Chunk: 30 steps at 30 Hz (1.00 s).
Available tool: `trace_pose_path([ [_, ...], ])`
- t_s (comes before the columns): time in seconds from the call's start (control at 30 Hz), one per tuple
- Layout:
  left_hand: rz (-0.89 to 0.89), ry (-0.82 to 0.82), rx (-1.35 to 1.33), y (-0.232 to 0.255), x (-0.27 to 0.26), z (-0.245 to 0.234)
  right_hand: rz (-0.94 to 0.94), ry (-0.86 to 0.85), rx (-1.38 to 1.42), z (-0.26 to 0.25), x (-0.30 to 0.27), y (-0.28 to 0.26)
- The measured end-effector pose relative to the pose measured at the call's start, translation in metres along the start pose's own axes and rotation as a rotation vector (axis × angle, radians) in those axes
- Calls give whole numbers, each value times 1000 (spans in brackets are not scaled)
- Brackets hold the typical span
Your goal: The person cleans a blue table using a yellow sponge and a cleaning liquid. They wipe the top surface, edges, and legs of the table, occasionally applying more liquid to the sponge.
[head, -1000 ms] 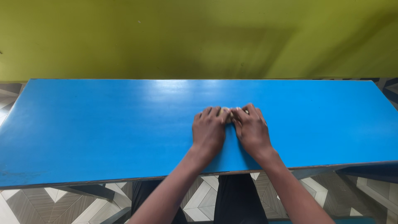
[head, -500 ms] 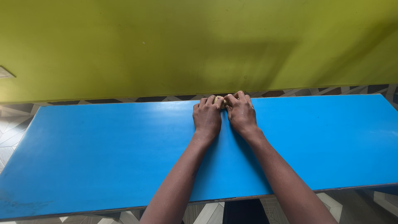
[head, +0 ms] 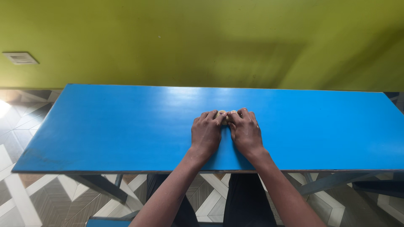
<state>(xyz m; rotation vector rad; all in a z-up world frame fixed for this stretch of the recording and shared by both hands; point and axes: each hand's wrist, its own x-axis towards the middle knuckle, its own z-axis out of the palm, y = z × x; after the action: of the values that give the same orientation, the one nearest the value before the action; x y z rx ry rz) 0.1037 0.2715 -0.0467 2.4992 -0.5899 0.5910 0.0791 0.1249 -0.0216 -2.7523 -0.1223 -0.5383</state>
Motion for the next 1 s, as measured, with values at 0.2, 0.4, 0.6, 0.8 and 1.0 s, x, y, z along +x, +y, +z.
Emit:
trace_pose_path([
  [0.2, -18, -120, 49, 2, -18, -19, 13, -99, -74, -12, -23, -16],
  [0.4, -29, -189, 33, -9, -29, -44, 6, -163, -99, -14, -26, -33],
  [0.6, -49, -119, 48, -35, -15, -49, -38, -180, -61, 1, 8, -44],
  [0.8, -89, -29, 38, -76, 19, -39, -121, -117, 0, 33, 64, -50],
  [1.0, -145, 12, 80, -111, 53, -26, -156, -70, 61, 67, 113, -52],
])
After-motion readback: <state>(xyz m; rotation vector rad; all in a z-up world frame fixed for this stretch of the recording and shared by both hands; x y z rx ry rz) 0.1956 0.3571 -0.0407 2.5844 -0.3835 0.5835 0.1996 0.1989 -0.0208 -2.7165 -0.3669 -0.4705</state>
